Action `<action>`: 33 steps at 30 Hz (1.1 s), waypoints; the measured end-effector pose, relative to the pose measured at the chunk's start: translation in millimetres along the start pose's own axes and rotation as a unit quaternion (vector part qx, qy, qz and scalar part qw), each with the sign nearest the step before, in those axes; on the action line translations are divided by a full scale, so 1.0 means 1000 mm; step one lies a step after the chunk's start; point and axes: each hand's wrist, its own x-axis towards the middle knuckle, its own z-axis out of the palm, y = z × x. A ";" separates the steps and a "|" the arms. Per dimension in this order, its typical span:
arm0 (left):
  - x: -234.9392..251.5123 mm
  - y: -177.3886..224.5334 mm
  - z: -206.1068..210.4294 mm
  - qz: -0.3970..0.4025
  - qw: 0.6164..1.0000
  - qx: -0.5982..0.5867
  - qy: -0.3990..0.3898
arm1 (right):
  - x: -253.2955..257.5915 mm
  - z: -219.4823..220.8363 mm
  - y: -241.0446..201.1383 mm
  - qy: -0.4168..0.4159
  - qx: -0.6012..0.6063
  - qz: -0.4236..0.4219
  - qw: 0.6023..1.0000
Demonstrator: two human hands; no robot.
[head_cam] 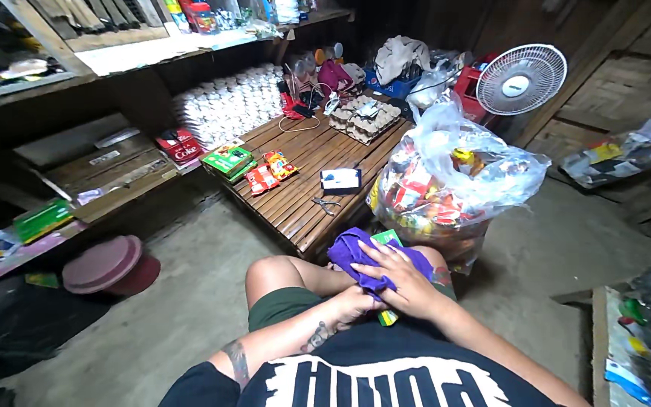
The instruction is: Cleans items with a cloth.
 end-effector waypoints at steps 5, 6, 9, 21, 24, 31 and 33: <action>0.005 -0.001 -0.003 0.014 0.998 -0.024 -0.057 | 0.004 -0.005 0.007 0.005 -0.036 0.115 0.993; 0.004 -0.002 -0.003 0.018 0.998 -0.030 -0.057 | 0.004 -0.006 0.012 0.007 -0.046 0.145 0.988; 0.003 -0.003 -0.004 0.027 0.998 -0.041 -0.047 | -0.001 -0.009 0.021 -0.018 -0.053 0.216 0.975; 0.007 -0.007 -0.006 0.050 0.996 -0.078 -0.016 | -0.003 0.001 0.010 -0.008 0.020 0.134 0.991; 0.002 -0.005 -0.004 0.049 0.997 -0.058 -0.009 | 0.000 -0.001 0.017 0.007 0.003 0.228 0.974; 0.005 -0.009 -0.006 0.079 0.994 -0.076 -0.005 | -0.005 0.000 -0.005 0.006 -0.015 0.129 0.992; 0.006 -0.010 -0.006 0.090 0.992 -0.089 -0.011 | -0.006 0.000 -0.005 0.003 -0.008 0.083 0.997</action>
